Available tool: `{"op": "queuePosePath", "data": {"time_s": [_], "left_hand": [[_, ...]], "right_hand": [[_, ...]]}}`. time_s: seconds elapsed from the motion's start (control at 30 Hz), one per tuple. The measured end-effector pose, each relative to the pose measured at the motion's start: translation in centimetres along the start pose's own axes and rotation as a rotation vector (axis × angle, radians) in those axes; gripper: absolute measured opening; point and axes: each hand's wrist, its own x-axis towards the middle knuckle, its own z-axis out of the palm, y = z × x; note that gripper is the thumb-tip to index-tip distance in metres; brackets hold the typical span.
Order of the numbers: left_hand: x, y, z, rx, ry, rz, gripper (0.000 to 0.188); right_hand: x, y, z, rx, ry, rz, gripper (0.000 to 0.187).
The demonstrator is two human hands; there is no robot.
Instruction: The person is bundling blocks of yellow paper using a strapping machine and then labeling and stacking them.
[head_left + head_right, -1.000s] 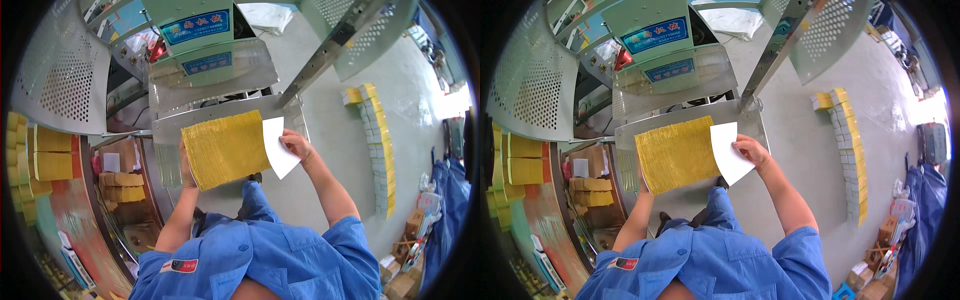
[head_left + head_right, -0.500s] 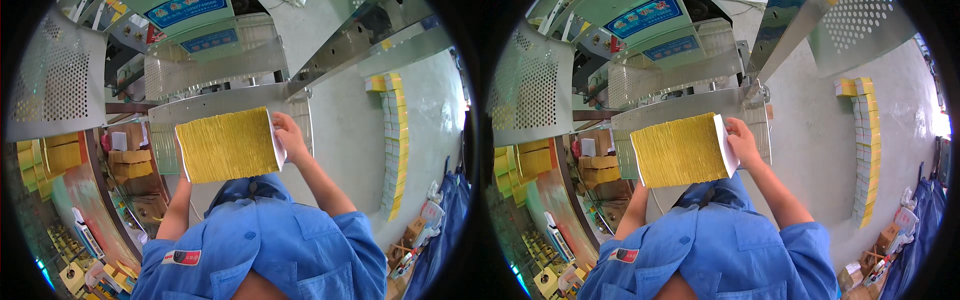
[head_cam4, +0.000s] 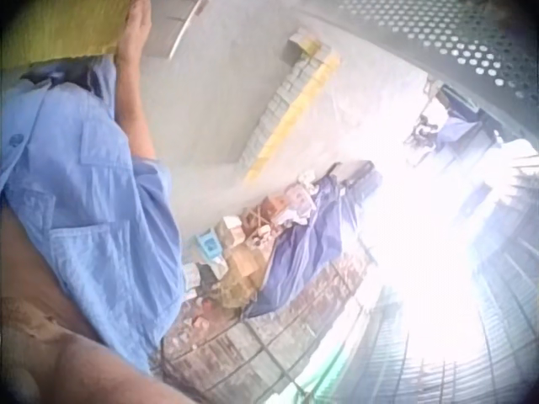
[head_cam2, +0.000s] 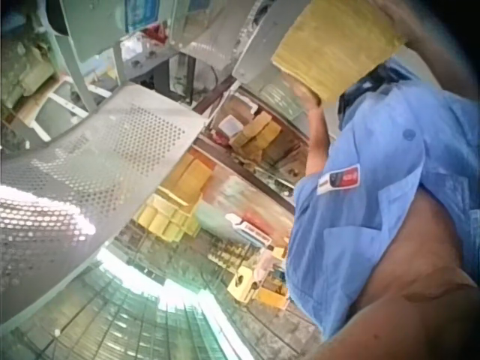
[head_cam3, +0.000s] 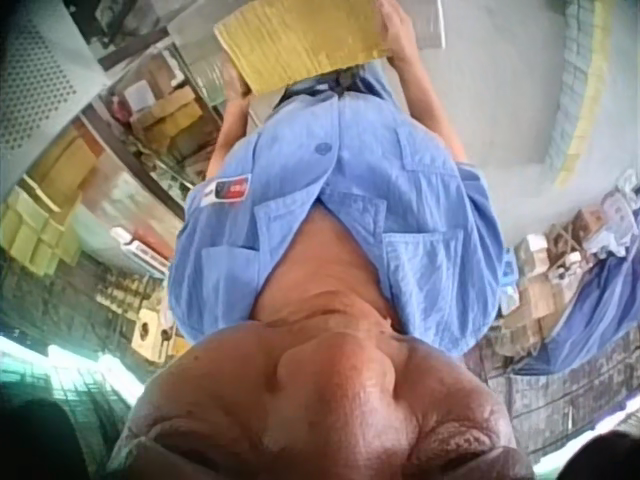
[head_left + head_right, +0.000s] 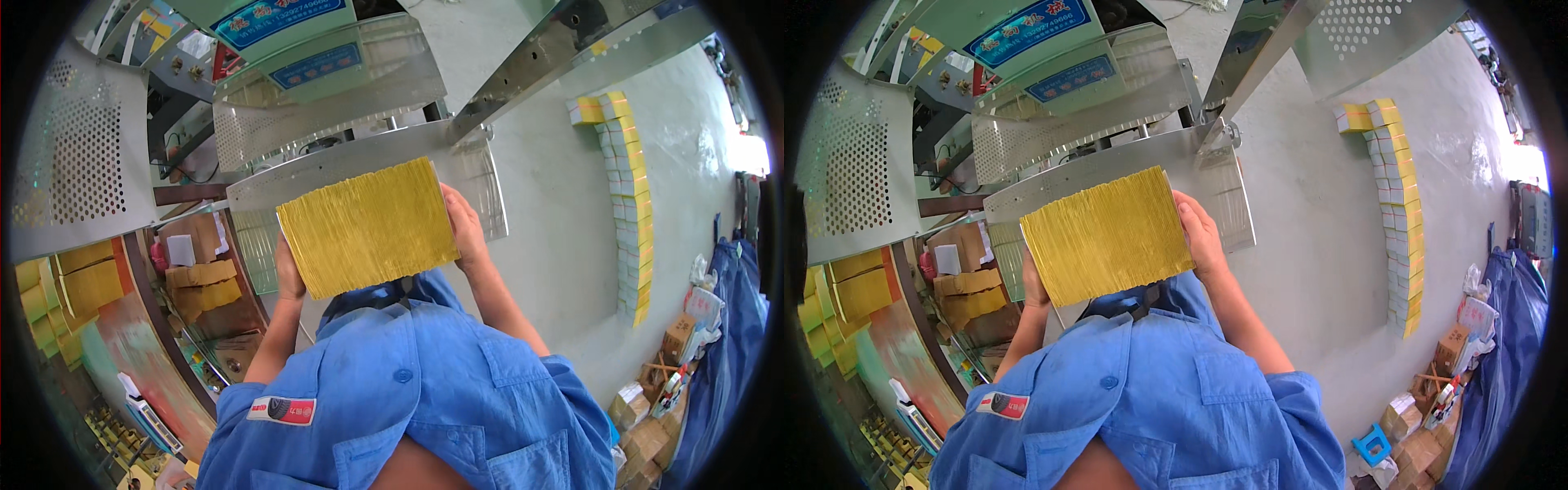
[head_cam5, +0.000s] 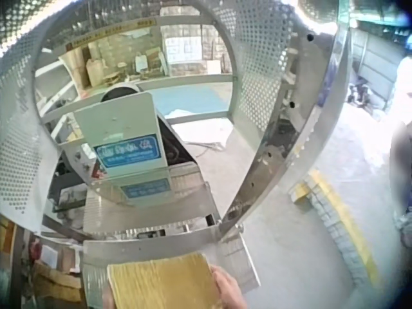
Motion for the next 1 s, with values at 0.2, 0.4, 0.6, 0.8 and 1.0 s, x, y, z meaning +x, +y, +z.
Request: {"op": "queuePosePath", "data": {"time_s": [0.2,0.4,0.6,0.8,1.0], "left_hand": [[-0.9,5.2,3.0,-0.365,-0.056,-0.27,0.072],[-1.3,5.1,3.3,-0.352,-0.071,-0.252,0.071],[-1.0,5.4,3.8,-0.331,0.047,-0.325,0.062],[-0.4,5.5,5.2,-0.387,0.08,-0.322,0.053],[-0.8,6.1,5.7,-0.36,0.031,0.051,0.048]], "right_hand": [[0.8,-0.4,0.3,-0.114,-0.029,0.012,0.042],[0.8,-0.8,0.5,-0.168,-0.059,0.03,0.04],[0.5,-4.1,1.1,-0.305,-0.073,0.204,0.041],[1.6,-3.1,0.6,-0.151,-0.209,0.223,0.047],[2.9,-3.6,1.4,0.132,-0.186,-0.062,0.051]]}}
